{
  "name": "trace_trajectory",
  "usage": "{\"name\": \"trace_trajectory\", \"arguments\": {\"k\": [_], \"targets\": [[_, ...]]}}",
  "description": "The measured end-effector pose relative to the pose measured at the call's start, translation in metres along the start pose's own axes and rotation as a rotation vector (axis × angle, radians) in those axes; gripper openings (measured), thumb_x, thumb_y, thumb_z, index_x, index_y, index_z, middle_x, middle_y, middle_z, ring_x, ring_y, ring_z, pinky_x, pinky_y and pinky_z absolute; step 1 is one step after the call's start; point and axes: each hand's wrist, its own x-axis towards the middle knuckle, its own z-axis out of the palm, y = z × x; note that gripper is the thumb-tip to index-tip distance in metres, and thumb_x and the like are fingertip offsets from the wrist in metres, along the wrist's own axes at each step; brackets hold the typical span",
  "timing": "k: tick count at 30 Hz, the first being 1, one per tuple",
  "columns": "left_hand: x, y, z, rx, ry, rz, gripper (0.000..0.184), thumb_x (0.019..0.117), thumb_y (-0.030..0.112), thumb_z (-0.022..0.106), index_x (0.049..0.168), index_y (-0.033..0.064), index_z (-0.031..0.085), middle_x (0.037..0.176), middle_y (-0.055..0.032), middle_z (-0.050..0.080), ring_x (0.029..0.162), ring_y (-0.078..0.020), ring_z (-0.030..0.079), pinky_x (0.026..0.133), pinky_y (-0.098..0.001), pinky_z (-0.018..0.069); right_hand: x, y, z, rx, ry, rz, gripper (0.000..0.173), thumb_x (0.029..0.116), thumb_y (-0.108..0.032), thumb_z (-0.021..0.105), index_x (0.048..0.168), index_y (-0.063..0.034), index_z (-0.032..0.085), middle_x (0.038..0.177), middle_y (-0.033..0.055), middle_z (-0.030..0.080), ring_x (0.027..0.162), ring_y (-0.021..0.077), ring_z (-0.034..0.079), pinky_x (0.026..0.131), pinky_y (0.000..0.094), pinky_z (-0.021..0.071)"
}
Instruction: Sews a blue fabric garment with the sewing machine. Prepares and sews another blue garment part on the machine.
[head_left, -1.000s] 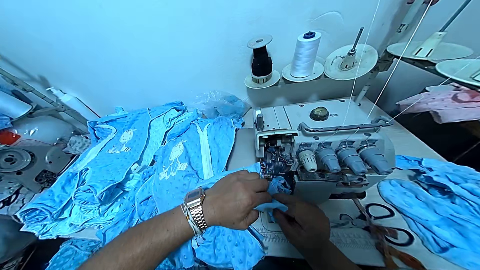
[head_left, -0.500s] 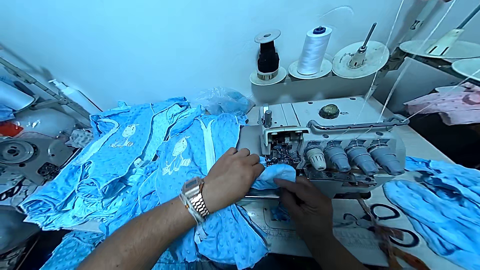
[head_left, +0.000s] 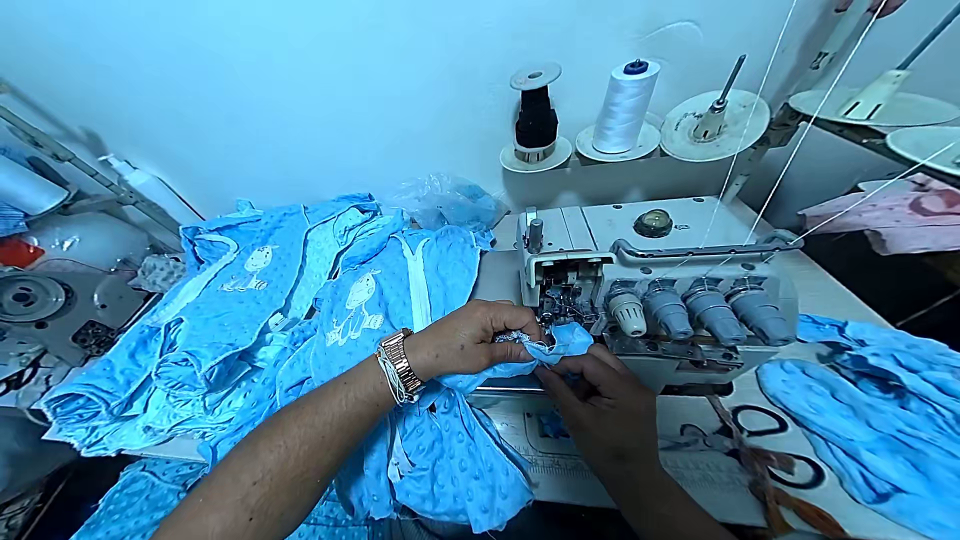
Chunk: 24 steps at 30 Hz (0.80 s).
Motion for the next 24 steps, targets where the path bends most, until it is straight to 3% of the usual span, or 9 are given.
{"name": "trace_trajectory", "arguments": {"k": [2,7,10,13,19,24], "targets": [[0.001,0.001,-0.002,-0.003,-0.034,-0.029,0.011,0.0962,0.004,0.061,0.096,-0.0041,0.069,0.087,-0.0041,0.064,0.082,-0.0009,0.058,0.074,-0.0153,0.0462,0.001,0.001,-0.001,0.111,0.015,0.002,0.015,0.0859,-0.022,0.072,0.078,-0.0091,0.072,0.073,-0.0048,0.056,0.054,-0.0077,0.043,0.049,0.0058,0.0364],[0.007,-0.002,0.009,-0.023,-0.039,-0.003,0.014,0.0976,0.005,0.057,0.09,-0.0023,0.066,0.083,-0.0038,0.061,0.079,-0.0029,0.056,0.072,-0.0181,0.0448,-0.005,0.007,0.0,0.311,0.062,0.014,0.011,0.0828,-0.009,0.072,0.073,-0.0056,0.068,0.088,-0.0003,0.071,0.057,-0.0072,0.053,0.051,0.0074,0.0453],[0.005,-0.004,0.016,0.023,-0.017,0.063,0.014,0.0959,0.005,0.059,0.088,-0.0024,0.067,0.081,-0.005,0.061,0.08,-0.0071,0.057,0.073,-0.0214,0.0457,-0.013,0.013,-0.001,0.292,0.072,-0.033,0.013,0.0837,-0.009,0.071,0.073,-0.0034,0.066,0.087,0.0021,0.071,0.062,-0.0068,0.058,0.055,0.0069,0.0486],[-0.005,0.006,0.018,0.274,-0.037,0.12,0.016,0.0962,0.008,0.06,0.089,0.0003,0.072,0.081,-0.0058,0.066,0.084,-0.0155,0.063,0.077,-0.0299,0.0516,-0.018,0.018,0.0,0.321,0.088,-0.082,0.01,0.0855,-0.01,0.073,0.079,-0.0056,0.068,0.085,-0.0007,0.07,0.064,-0.0061,0.058,0.056,0.0072,0.049],[-0.014,0.01,0.029,0.558,0.003,0.221,0.025,0.0992,0.009,0.05,0.085,0.0075,0.07,0.077,-0.0028,0.063,0.077,-0.0175,0.061,0.068,-0.0327,0.0478,-0.013,0.019,0.004,0.321,0.108,-0.087,0.008,0.0837,-0.009,0.071,0.078,-0.0074,0.066,0.08,-0.0031,0.066,0.064,-0.0064,0.056,0.057,0.007,0.0477],[-0.021,0.009,0.034,0.71,0.083,0.226,0.02,0.0938,0.003,0.054,0.088,0.0082,0.072,0.083,-0.0051,0.068,0.079,-0.0203,0.065,0.065,-0.0335,0.0505,-0.015,0.018,0.007,0.26,0.128,-0.066,0.004,0.0863,-0.01,0.069,0.087,-0.0066,0.07,0.08,-0.0029,0.066,0.062,-0.006,0.055,0.056,0.0076,0.0472]]}}
